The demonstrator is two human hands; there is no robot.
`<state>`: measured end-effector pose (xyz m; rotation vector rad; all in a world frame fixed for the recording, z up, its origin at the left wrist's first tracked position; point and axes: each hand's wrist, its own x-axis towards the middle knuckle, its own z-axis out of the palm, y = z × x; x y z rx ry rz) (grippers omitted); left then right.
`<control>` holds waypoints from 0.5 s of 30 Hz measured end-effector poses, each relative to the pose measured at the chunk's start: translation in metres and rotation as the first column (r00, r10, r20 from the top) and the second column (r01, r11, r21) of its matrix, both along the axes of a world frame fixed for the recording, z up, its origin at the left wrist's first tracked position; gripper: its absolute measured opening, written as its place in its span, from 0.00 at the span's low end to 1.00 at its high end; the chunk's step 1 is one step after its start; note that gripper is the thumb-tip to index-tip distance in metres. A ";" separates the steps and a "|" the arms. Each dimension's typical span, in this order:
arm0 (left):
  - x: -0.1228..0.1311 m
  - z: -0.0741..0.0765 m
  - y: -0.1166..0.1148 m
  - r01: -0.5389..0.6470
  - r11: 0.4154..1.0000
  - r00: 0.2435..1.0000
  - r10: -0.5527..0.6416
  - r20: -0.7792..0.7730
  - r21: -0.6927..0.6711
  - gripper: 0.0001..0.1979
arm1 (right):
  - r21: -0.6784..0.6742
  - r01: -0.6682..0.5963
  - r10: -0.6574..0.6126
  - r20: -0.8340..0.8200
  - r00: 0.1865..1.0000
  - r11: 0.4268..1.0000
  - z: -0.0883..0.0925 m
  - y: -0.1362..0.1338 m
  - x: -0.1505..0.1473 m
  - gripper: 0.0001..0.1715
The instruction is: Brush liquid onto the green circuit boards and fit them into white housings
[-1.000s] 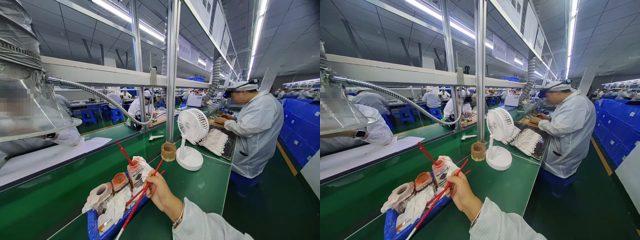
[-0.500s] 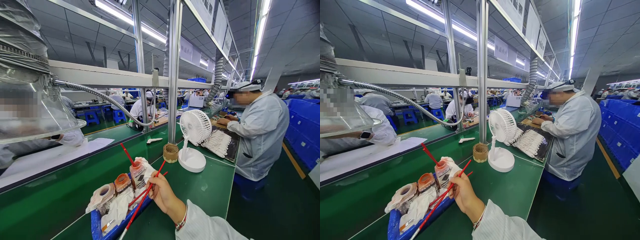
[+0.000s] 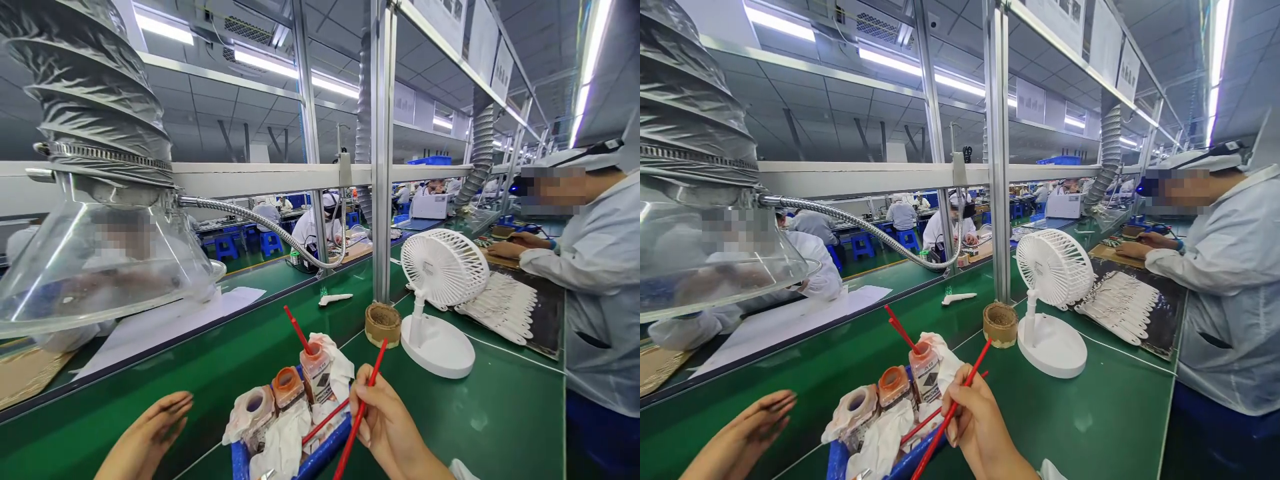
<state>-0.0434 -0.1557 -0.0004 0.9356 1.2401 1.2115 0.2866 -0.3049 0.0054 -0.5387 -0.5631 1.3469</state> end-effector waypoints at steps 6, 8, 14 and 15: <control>0.072 0.029 0.057 0.407 0.906 0.859 -0.423 -0.289 -0.116 0.15 | -0.012 0.058 -0.058 -0.023 0.998 0.998 0.001 0.003 0.014 0.18; 0.090 0.037 0.078 0.448 0.884 0.824 -0.467 -0.320 -0.138 0.16 | -0.013 0.052 -0.052 -0.054 0.997 0.999 0.000 0.003 0.019 0.17; 0.149 0.051 0.130 0.567 0.818 0.759 -0.563 -0.327 -0.095 0.16 | -0.049 0.002 -0.008 -0.140 0.990 0.999 0.003 0.000 0.026 0.16; 0.160 0.052 0.136 0.588 0.803 0.742 -0.583 -0.331 -0.096 0.16 | -0.066 0.001 -0.011 -0.151 0.988 0.998 0.005 0.000 0.026 0.16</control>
